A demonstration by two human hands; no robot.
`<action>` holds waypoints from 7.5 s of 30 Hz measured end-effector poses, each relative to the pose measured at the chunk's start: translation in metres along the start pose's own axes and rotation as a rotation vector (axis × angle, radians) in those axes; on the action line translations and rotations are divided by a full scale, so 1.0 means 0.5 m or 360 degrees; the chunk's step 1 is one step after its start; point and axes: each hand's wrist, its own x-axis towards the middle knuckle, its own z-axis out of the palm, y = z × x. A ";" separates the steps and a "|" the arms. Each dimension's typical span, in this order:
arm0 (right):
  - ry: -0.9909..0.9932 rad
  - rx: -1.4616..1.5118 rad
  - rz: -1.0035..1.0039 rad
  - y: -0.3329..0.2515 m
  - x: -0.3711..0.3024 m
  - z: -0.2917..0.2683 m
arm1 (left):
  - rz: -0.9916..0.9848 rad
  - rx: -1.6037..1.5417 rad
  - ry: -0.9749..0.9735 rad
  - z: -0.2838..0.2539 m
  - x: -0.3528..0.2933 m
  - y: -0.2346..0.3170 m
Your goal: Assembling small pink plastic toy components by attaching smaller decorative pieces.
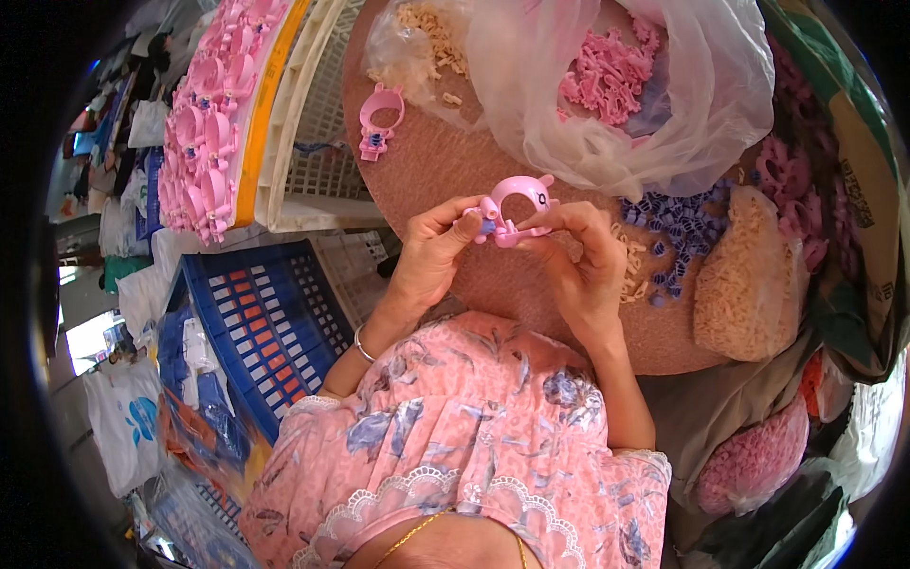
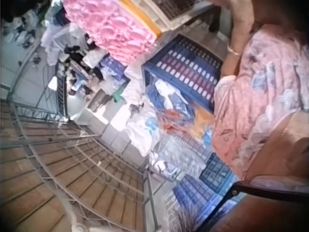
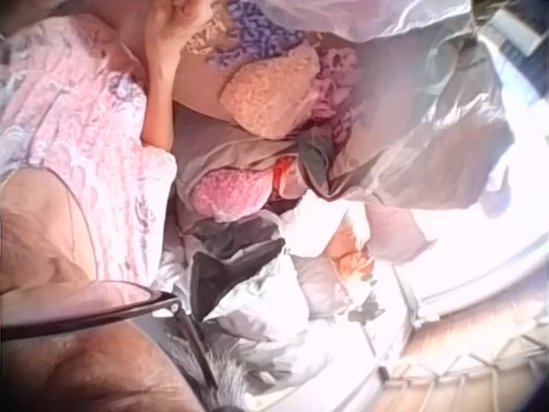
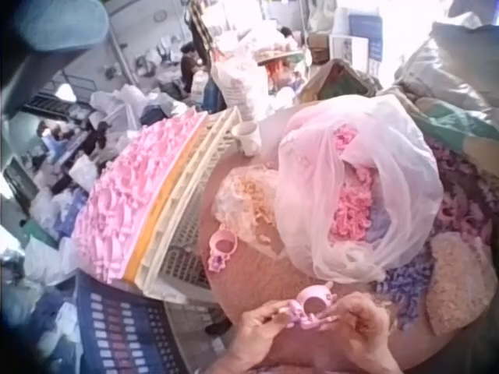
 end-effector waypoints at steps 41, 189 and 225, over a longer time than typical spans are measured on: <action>0.0301 -0.0963 -0.0510 -0.013 0.002 0.024 | -0.0093 -0.0735 0.0003 -0.057 -0.037 0.156; -0.0209 -0.1440 -0.0367 -0.048 -0.039 0.038 | 0.1553 0.1911 0.0159 0.006 -0.048 -0.044; 0.0141 -0.1210 -0.0473 -0.028 -0.054 0.048 | 0.1466 0.1611 0.0272 0.023 -0.048 -0.046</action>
